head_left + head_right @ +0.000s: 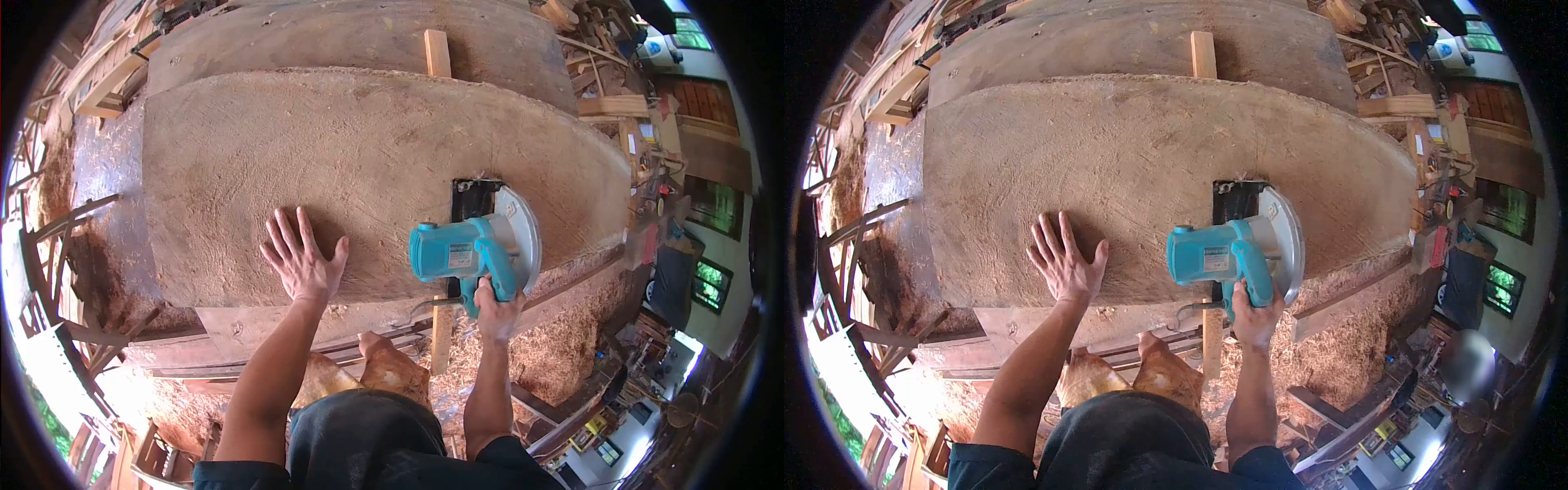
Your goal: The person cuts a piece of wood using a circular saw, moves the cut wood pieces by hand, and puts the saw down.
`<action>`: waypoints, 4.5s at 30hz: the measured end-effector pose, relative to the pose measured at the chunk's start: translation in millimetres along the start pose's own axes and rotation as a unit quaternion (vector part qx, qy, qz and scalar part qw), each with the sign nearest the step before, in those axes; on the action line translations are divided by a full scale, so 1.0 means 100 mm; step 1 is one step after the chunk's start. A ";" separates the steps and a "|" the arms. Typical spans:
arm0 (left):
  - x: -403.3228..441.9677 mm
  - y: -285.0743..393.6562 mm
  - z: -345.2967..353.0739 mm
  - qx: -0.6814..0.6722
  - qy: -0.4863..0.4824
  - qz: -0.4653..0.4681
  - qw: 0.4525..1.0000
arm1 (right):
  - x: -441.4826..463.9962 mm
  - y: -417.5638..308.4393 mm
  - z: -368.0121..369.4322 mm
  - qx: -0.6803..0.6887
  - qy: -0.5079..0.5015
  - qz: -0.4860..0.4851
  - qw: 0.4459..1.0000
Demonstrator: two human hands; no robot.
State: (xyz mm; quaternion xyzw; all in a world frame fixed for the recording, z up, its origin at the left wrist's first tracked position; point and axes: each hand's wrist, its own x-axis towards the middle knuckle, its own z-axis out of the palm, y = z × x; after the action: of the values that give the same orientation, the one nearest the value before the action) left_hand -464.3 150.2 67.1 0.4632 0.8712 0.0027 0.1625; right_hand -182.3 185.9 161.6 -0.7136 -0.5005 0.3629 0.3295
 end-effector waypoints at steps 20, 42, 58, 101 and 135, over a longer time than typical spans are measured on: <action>0.00 0.02 -0.03 -0.006 0.005 -0.005 1.000 | 0.00 0.09 -0.06 -0.013 -0.024 0.022 0.999; -0.10 0.01 0.22 0.049 0.153 0.039 0.986 | -2.31 0.49 -1.92 -0.149 0.047 0.053 0.986; -0.48 -0.20 0.13 0.055 0.115 0.282 0.951 | -3.84 2.71 -2.93 0.006 0.167 0.420 0.892; -1.02 -0.20 -0.21 -0.741 -0.145 -0.194 0.627 | -5.35 5.78 -1.71 0.134 0.411 0.413 0.801; -1.02 -0.87 -0.02 -0.579 -0.337 -0.221 0.709 | -4.36 3.57 -2.37 0.096 0.408 0.346 0.839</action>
State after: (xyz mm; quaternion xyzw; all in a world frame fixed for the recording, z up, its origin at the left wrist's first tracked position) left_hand -482.2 18.8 84.3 0.0423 0.6639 0.3141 0.6774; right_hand 85.3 -356.2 69.2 -0.8885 -0.0037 0.1756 0.4240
